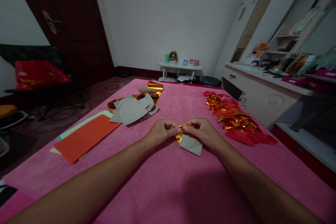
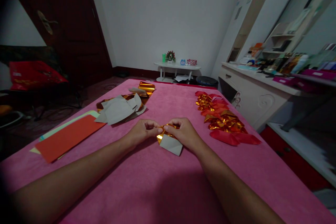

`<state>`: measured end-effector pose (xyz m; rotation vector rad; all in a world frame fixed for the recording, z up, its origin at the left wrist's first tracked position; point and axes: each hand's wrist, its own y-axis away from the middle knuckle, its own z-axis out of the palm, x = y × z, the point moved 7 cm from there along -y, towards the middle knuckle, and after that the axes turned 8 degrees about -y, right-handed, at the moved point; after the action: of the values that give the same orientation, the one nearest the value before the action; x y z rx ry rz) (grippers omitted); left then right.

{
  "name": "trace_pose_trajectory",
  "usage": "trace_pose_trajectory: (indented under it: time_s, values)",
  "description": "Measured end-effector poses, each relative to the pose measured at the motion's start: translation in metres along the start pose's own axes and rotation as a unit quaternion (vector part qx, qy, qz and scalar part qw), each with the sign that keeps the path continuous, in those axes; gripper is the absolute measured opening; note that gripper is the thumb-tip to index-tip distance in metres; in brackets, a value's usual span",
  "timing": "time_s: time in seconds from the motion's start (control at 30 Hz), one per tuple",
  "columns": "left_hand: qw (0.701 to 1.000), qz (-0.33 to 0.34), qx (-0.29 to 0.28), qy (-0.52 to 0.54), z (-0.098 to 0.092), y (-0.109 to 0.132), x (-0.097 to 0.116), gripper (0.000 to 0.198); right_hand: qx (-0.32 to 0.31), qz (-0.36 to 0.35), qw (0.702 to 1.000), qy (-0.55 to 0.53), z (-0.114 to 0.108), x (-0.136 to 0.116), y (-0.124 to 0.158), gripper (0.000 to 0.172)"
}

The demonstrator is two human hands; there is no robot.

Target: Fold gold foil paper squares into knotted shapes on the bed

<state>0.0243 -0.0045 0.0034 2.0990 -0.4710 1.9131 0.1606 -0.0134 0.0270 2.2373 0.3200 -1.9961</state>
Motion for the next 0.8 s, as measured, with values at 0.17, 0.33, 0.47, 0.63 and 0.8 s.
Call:
trace_pose_trajectory:
  time_s: [0.17, 0.33, 0.47, 0.63, 0.8]
  values:
    - [0.997, 0.002, 0.068, 0.02, -0.01, 0.001, 0.002, 0.038, -0.024, 0.038, 0.998, -0.039, 0.007, 0.007, 0.002, 0.029]
    - [0.998, 0.011, 0.055, -0.028, -0.008, 0.003, 0.01, 0.032, -0.07, 0.038, 0.995, -0.054, 0.017, 0.004, 0.007, 0.032]
    - [0.996, 0.013, 0.063, -0.068, -0.007, 0.006, 0.017, 0.027, -0.056, 0.004, 0.998, 0.007, 0.021, -0.006, 0.009, 0.032]
    - [0.992, 0.012, 0.022, -0.124, -0.012, 0.0, 0.015, 0.03, 0.006, 0.011, 1.0, 0.01, 0.024, 0.0, 0.011, 0.032]
    - [0.969, -0.049, -0.198, -0.141, -0.007, -0.007, 0.015, 0.037, -0.13, 0.096, 0.987, 0.004, 0.035, 0.014, 0.016, 0.038]
